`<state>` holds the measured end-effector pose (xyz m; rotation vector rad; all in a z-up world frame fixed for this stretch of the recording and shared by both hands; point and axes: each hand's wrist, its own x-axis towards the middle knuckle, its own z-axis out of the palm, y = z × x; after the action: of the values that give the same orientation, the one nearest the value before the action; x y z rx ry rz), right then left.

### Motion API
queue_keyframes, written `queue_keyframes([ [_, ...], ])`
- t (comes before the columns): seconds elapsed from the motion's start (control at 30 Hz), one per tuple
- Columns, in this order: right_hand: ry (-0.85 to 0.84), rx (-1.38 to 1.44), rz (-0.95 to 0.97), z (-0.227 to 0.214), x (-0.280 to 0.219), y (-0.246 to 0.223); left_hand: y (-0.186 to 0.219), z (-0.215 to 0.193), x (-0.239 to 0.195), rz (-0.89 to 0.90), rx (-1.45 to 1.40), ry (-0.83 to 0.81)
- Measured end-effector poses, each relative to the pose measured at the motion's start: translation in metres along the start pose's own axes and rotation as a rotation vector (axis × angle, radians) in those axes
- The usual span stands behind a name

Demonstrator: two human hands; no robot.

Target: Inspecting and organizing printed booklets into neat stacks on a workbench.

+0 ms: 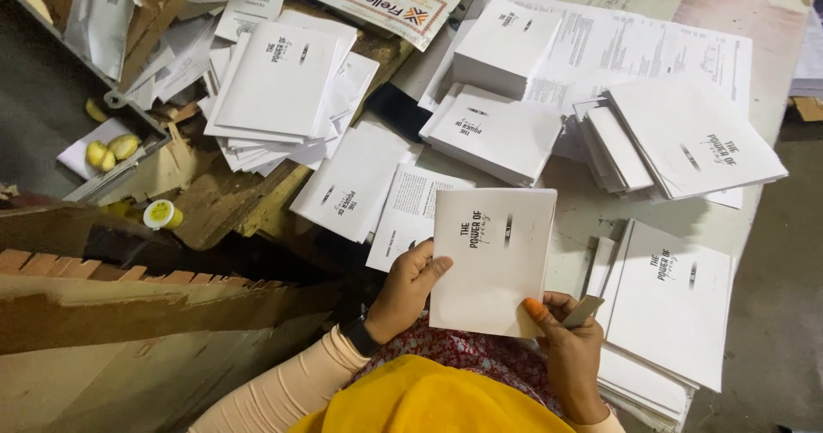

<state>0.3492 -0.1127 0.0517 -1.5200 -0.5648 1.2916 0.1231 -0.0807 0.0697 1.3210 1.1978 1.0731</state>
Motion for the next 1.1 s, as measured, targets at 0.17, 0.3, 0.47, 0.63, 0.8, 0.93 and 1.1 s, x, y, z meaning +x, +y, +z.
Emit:
queue_keyframes([
  [0.17, 0.014, 0.004, -0.008, 0.001, 0.002, 0.002, 0.004, 0.000, 0.001, 0.001, -0.031, -0.048],
  [0.3, 0.008, 0.016, -0.053, -0.001, 0.002, 0.002, 0.013, 0.002, 0.000, -0.033, -0.022, -0.115],
  [0.47, 0.050, -0.043, -0.063, 0.001, -0.001, -0.004, 0.017, 0.004, -0.004, -0.037, 0.081, -0.154],
  [0.63, 0.008, -0.046, -0.058, 0.001, -0.003, -0.012, 0.019, 0.004, -0.004, -0.033, 0.146, -0.128],
  [0.8, 0.043, -0.354, -0.278, -0.001, -0.004, -0.021, 0.018, 0.004, -0.003, -0.028, 0.127, -0.123],
  [0.93, 0.020, -0.374, -0.375, -0.002, -0.011, -0.027, 0.011, 0.006, -0.003, 0.001, 0.210, -0.074],
  [1.1, -0.028, -0.415, -0.323, -0.002, -0.011, -0.025, 0.011, 0.007, -0.003, 0.020, 0.232, -0.073],
])
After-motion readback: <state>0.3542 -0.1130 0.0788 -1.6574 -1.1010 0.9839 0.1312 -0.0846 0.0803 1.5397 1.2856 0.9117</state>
